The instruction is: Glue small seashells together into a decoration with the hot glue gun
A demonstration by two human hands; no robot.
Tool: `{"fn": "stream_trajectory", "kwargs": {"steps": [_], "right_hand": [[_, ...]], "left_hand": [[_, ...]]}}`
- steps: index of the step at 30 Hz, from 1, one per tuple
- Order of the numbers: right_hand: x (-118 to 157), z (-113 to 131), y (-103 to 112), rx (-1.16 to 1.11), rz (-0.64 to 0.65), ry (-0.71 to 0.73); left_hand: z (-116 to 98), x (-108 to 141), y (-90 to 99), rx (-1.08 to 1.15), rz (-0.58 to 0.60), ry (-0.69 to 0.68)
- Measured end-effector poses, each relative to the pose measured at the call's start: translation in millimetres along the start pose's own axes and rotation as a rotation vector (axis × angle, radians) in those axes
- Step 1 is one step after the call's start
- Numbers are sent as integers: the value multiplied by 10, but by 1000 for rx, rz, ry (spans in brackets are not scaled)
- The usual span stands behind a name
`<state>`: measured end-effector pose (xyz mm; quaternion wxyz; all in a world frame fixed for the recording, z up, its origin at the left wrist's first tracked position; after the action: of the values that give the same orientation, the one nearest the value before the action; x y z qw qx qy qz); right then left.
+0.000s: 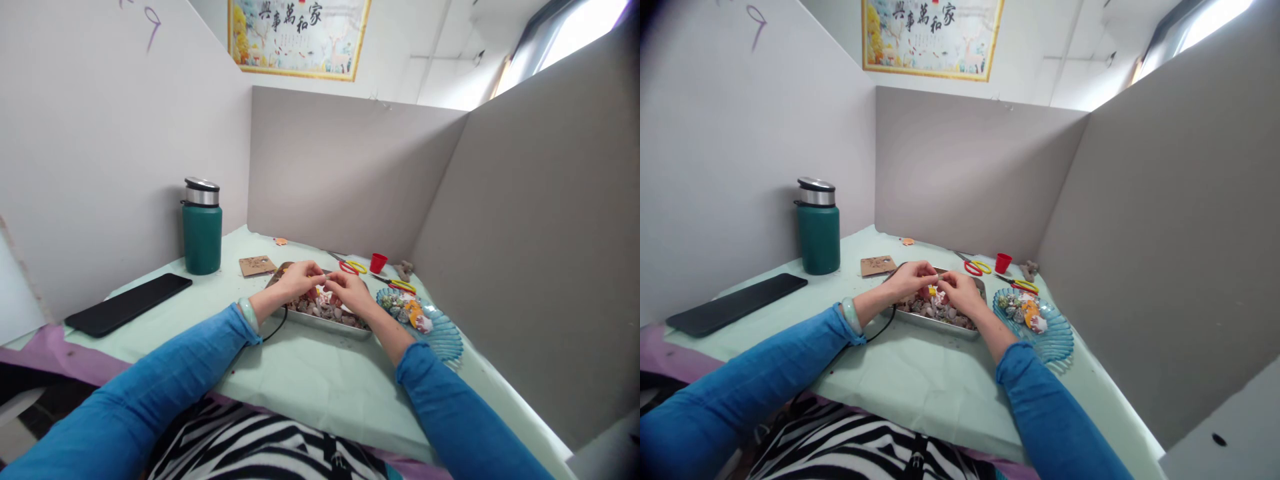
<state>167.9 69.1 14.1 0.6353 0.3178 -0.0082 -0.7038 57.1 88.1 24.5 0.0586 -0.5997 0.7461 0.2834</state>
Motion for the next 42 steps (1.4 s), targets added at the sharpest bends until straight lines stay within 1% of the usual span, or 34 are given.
{"fn": "stream_trajectory", "kwargs": {"steps": [3, 11, 17, 22, 29, 37, 42], "right_hand": [[0, 1, -1, 7, 4, 22], [8, 4, -2, 19, 5, 21], [2, 6, -8, 9, 11, 31], [15, 42, -8, 7, 11, 11], [15, 14, -9, 12, 12, 7], [17, 25, -10, 36, 20, 26], [19, 21, -16, 34, 24, 13]], "left_hand": [[13, 0, 0, 3, -4, 14], [58, -10, 1, 1, -10, 51], [47, -7, -14, 10, 5, 39], [65, -6, -11, 12, 3, 48], [48, -12, -25, 19, 22, 12], [32, 2, -17, 2, 7, 22], [37, 7, -17, -6, 9, 15]]}}
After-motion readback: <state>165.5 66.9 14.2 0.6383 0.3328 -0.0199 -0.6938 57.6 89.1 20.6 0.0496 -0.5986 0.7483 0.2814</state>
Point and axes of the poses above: each hand's wrist, its own x-axis away from the middle knuckle, its own y-axis out of the back of the hand, z = x × y, the point moved 9 cm from there along -x, towards the middle knuckle, and after that the axes turned 12 degrees about -z, right-handed, at the moved point
